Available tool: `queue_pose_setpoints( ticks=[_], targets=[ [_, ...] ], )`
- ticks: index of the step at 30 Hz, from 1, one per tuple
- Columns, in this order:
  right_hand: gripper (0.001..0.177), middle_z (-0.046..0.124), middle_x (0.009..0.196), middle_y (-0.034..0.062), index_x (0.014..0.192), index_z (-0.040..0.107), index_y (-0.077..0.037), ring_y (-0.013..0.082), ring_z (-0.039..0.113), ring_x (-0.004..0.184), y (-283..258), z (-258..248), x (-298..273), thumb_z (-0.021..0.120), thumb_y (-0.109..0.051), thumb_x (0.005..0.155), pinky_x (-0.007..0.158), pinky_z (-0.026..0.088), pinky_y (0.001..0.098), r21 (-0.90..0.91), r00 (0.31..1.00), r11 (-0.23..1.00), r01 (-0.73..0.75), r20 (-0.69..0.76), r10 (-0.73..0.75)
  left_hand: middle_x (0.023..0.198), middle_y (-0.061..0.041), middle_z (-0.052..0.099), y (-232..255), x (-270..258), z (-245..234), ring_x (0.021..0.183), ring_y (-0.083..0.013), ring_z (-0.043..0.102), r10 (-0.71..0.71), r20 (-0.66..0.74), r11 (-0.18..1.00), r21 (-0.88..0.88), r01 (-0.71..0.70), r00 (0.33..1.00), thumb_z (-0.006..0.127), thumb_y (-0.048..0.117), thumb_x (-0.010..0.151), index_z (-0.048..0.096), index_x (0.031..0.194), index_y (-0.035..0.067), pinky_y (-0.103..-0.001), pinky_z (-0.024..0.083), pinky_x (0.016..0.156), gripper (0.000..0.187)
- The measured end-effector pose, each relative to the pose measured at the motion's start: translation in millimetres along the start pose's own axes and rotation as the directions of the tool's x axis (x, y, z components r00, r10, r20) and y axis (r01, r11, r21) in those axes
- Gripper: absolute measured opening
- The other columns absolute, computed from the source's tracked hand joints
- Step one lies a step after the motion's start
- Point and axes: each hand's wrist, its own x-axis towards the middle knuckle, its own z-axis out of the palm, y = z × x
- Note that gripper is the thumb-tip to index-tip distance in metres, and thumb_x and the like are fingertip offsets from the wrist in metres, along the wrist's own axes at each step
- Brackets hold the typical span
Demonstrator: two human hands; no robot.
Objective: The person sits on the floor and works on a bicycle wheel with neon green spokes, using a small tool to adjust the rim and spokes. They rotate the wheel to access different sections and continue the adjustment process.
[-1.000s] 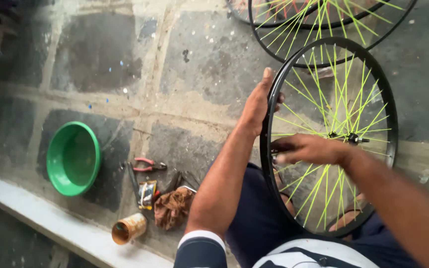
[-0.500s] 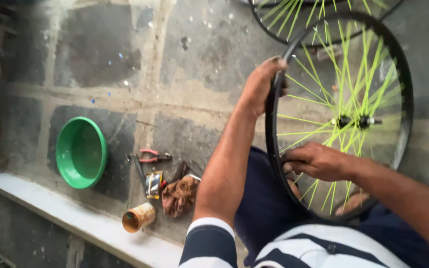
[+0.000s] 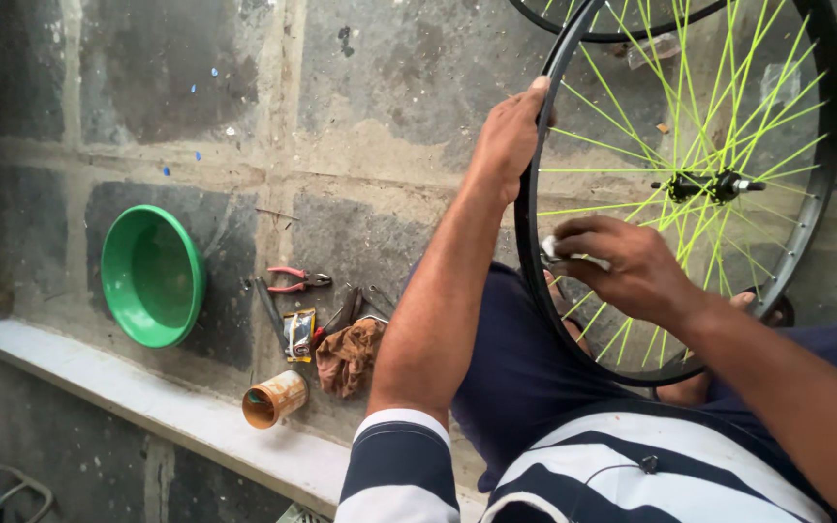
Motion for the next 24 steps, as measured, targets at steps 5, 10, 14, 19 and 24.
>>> queue_pose_setpoints(
  ticks=[5, 10, 14, 19, 24],
  targets=[
    [0.025, 0.081, 0.094, 0.0089, 0.117, 0.076, -0.008, 0.0179, 0.078, 0.079, 22.9, 0.1, 19.1, 0.070, -0.018, 0.095, 0.073, 0.062, 0.0329, 0.206, 0.892, 0.893, -0.399, 0.313, 0.326, 0.069, 0.000, 0.050, 20.8, -15.6, 4.7, 0.066, -0.0137, 0.045, -0.061, -0.054, 0.960, 0.270, 0.073, 0.997, 0.053, 0.070, 0.093, 0.064, 0.072, 0.005, -0.033, 0.036, 0.056, 0.069],
    [0.040, 0.080, 0.089, 0.0093, 0.110, 0.074, -0.004, 0.0201, 0.076, 0.078, 11.0, -7.7, 28.9, 0.084, -0.017, 0.073, 0.072, 0.061, 0.0371, 0.225, 0.886, 0.926, -0.303, 0.426, 0.186, 0.067, 0.003, 0.048, 29.6, -24.9, 9.0, 0.065, -0.0118, 0.047, 0.096, 0.007, 0.940, 0.328, -0.093, 0.995, 0.053, 0.071, 0.091, 0.067, 0.075, 0.006, -0.031, 0.040, 0.058, 0.069],
    [0.021, 0.071, 0.083, 0.0129, 0.085, 0.068, -0.007, 0.0327, 0.069, 0.078, -9.9, 9.8, 18.0, 0.080, -0.014, 0.069, 0.075, 0.056, 0.0455, -0.362, 0.966, 0.897, 0.255, 0.129, -0.223, 0.063, 0.000, 0.046, 34.6, -30.5, 13.7, 0.061, -0.0147, 0.045, 0.109, -0.060, 0.914, 0.399, -0.076, 0.992, 0.054, 0.067, 0.093, 0.062, 0.072, 0.003, -0.036, 0.039, 0.055, 0.068],
    [0.027, 0.075, 0.098, 0.0119, 0.090, 0.071, -0.007, 0.0335, 0.071, 0.088, 1.9, 6.8, -2.3, 0.079, -0.014, 0.065, 0.081, 0.055, 0.0440, -0.270, 0.974, 0.937, 0.222, 0.114, -0.198, 0.062, -0.008, 0.055, 46.7, -34.2, 11.3, 0.061, -0.0203, 0.053, 0.055, -0.103, 0.837, 0.547, 0.010, 0.993, 0.052, 0.068, 0.090, 0.062, 0.072, 0.001, -0.039, 0.048, 0.060, 0.070],
    [0.042, 0.081, 0.114, 0.0105, 0.123, 0.073, -0.011, 0.0195, 0.079, 0.101, 17.3, -27.0, 35.2, 0.079, -0.021, 0.083, 0.090, 0.061, 0.0341, 0.223, 0.806, 0.901, -0.373, 0.559, 0.195, 0.065, -0.010, 0.063, 51.6, -35.4, 13.3, 0.067, -0.0229, 0.063, 0.064, -0.100, 0.793, 0.609, 0.010, 0.993, 0.049, 0.073, 0.087, 0.070, 0.081, 0.003, -0.040, 0.050, 0.069, 0.074]
  ],
)
